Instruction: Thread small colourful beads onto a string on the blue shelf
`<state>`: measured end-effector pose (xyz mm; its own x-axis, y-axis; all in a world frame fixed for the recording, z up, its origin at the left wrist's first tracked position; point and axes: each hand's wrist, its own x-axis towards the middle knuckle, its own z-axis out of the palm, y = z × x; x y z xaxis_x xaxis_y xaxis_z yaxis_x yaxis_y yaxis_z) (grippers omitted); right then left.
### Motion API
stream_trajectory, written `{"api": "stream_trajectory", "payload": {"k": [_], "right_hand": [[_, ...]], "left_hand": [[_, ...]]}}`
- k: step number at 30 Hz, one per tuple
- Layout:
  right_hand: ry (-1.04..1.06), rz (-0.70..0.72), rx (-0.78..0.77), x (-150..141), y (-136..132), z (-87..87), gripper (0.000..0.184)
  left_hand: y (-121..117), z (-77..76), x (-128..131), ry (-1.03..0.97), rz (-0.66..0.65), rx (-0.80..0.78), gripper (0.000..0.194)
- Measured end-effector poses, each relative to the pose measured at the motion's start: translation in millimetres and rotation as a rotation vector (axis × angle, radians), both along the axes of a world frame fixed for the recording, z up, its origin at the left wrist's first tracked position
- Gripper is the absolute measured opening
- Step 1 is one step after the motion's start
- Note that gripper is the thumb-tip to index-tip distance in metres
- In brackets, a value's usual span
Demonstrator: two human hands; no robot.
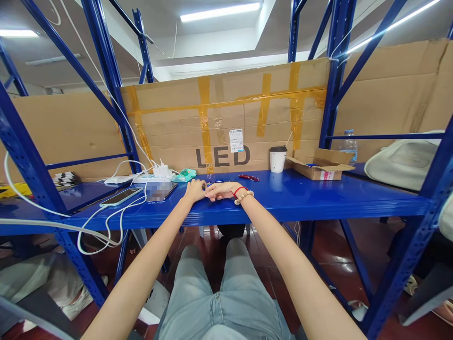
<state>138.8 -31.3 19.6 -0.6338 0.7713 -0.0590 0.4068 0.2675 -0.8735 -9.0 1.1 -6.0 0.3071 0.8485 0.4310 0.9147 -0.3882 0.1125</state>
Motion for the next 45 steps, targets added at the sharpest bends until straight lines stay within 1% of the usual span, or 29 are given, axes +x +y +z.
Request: {"api": "stream_trajectory", "payload": {"k": [3,7,10,13,20,25,31,34,38,41,45], "right_hand": [[0.024,0.196,-0.072,3.9,7.8,-3.6,0.038],[0.118,0.328,-0.102,6.6,14.7,-8.5,0.046],[0.132,0.401,-0.105,6.9,16.0,-9.6,0.046],[0.131,0.407,-0.096,6.6,15.1,-8.9,0.045],[0.125,0.351,-0.127,6.0,12.1,-6.0,0.039],[0.136,0.372,-0.136,6.0,13.2,-6.5,0.037],[0.109,0.340,-0.129,8.0,12.2,-6.0,0.031],[0.079,0.402,-0.132,9.9,15.2,-7.2,0.040],[0.047,0.513,-0.194,11.8,20.3,-9.8,0.054],[0.040,0.517,-0.225,11.8,19.1,-9.4,0.059],[0.042,0.526,-0.226,11.6,14.4,-6.8,0.062]], "left_hand": [[-0.1,-0.4,0.3,0.005,0.020,0.009,0.025],[1.7,-1.8,0.0,-0.010,0.043,0.007,0.020],[3.2,-2.6,-0.1,-0.023,0.046,0.016,0.016],[3.3,-2.5,-0.2,-0.028,0.044,0.014,0.016],[2.3,-1.1,-0.4,-0.016,0.021,-0.001,0.019],[1.6,-0.7,-0.3,-0.019,0.023,-0.003,0.019],[0.8,0.0,-0.1,-0.022,0.018,-0.011,0.019],[2.6,-1.4,0.2,-0.037,0.023,-0.003,0.018],[5.7,-3.7,0.5,-0.047,0.034,0.019,0.019],[6.2,-4.0,0.6,-0.040,0.037,0.022,0.020],[5.2,-3.6,0.5,-0.038,0.037,0.019,0.021]]}}
